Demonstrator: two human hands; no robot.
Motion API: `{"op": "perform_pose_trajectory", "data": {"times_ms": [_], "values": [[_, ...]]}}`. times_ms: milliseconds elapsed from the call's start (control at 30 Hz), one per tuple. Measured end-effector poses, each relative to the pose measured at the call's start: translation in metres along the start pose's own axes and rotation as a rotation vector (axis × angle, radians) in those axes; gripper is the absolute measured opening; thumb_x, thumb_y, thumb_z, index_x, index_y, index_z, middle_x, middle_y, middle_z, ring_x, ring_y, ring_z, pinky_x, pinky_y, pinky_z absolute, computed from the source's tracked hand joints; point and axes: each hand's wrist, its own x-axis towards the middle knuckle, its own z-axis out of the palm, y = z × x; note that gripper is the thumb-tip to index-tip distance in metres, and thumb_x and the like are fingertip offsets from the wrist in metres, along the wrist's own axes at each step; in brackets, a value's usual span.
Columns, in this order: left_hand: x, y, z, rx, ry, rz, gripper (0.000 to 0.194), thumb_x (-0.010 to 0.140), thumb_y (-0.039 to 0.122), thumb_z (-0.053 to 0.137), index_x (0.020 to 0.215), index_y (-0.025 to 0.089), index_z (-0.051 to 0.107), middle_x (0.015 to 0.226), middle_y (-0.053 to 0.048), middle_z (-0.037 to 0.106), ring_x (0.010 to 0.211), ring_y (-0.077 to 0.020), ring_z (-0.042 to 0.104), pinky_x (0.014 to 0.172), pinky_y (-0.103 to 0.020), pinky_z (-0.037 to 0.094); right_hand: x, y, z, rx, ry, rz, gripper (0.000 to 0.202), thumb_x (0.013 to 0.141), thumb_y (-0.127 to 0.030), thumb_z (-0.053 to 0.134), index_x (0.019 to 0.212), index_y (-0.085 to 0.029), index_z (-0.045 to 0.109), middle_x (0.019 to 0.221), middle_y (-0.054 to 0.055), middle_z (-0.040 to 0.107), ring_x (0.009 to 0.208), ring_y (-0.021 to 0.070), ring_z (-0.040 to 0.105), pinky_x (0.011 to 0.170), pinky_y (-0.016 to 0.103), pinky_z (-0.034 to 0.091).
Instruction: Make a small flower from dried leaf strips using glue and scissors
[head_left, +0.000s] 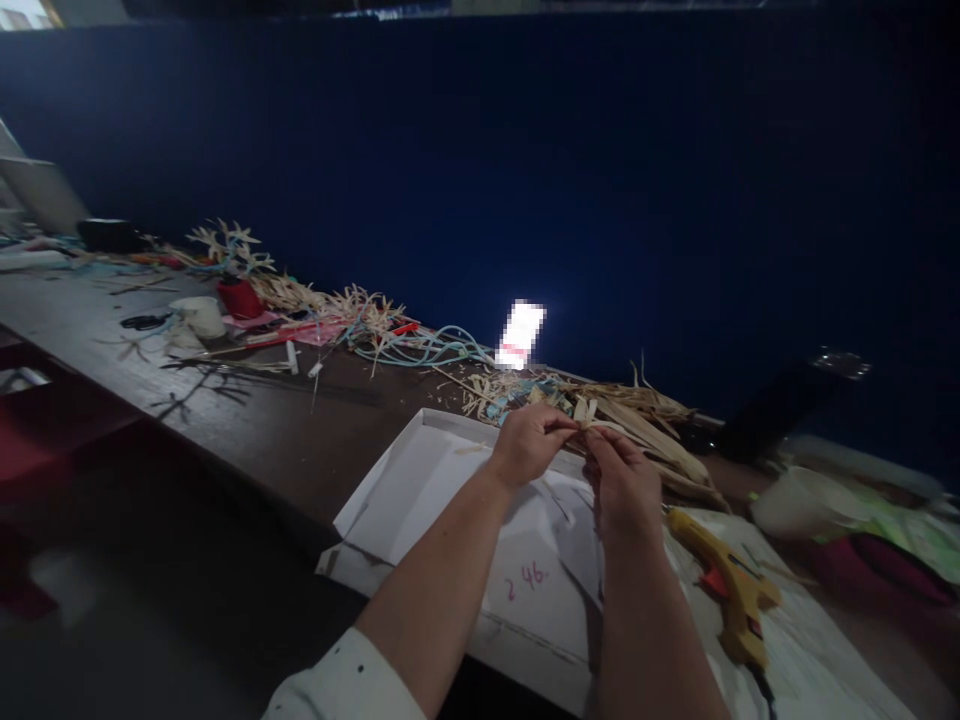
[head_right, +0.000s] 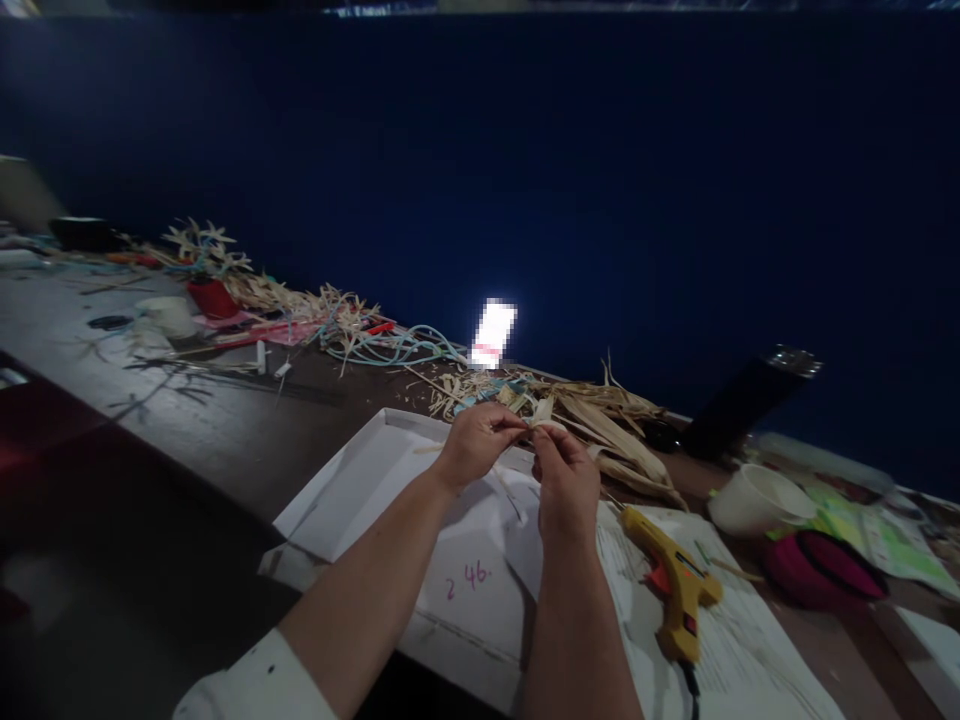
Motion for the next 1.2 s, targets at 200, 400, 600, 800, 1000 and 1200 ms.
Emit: {"op": "perform_pose_trajectory", "data": {"times_ms": [200,400,600,800,1000,1200], "values": [[0.001,0.002,-0.003,0.009,-0.045,-0.024,0.010,0.075,0.021,0.063,0.080,0.020,0.072,0.079,-0.001,0.071,0.077,-0.0136,0.062,0.072,-0.022,0.047,0.001,0.002,0.000,-0.025,0.023,0.004,0.029,0.059,-0.034,0.077,0.082,-0.016,0.070,0.053,-0.005,0.051,0.043,0.0048,0.034,0.039,0.018,0.024],[0.000,0.002,-0.005,0.022,-0.026,-0.049,0.010,0.075,0.019,0.063,0.080,0.020,0.072,0.079,-0.001,0.070,0.075,-0.0135,0.062,0.071,-0.022,0.047,0.000,0.002,0.000,-0.067,-0.012,-0.017,0.035,0.059,-0.035,0.077,0.087,-0.015,0.068,0.057,-0.004,0.054,0.045,0.0055,0.036,0.040,0.018,0.027],[-0.001,0.004,-0.004,-0.002,-0.040,0.011,0.012,0.075,0.015,0.061,0.079,0.019,0.071,0.080,-0.001,0.070,0.076,-0.0127,0.061,0.071,-0.021,0.046,-0.002,-0.003,0.003,-0.001,-0.053,0.034,0.027,0.057,-0.031,0.078,0.074,-0.018,0.061,0.057,-0.006,0.052,0.045,0.0040,0.035,0.040,0.016,0.026],[-0.002,0.007,0.000,-0.052,-0.076,0.061,0.019,0.075,0.012,0.058,0.088,0.020,0.071,0.090,-0.003,0.070,0.087,-0.0141,0.062,0.080,-0.024,0.047,0.001,-0.002,0.000,0.053,0.025,0.027,0.029,0.056,-0.030,0.079,0.077,-0.019,0.062,0.061,-0.006,0.054,0.045,0.0047,0.041,0.041,0.016,0.031],[-0.001,0.004,0.001,-0.350,-0.049,-0.211,0.024,0.074,0.015,0.054,0.092,0.016,0.069,0.084,-0.004,0.069,0.070,-0.0121,0.061,0.063,-0.022,0.050,0.000,-0.001,0.001,-0.016,0.113,-0.066,0.032,0.058,-0.034,0.079,0.082,-0.019,0.063,0.063,-0.006,0.056,0.045,0.0048,0.041,0.041,0.017,0.033],[0.002,0.011,-0.008,-0.552,0.039,-0.359,0.035,0.073,0.048,0.061,0.077,0.013,0.063,0.063,0.001,0.056,0.050,-0.0054,0.044,0.044,-0.017,0.036,-0.002,0.000,0.004,-0.175,0.094,-0.159,0.025,0.062,-0.031,0.074,0.079,-0.018,0.063,0.058,-0.003,0.058,0.044,0.0084,0.047,0.039,0.020,0.032]]}}
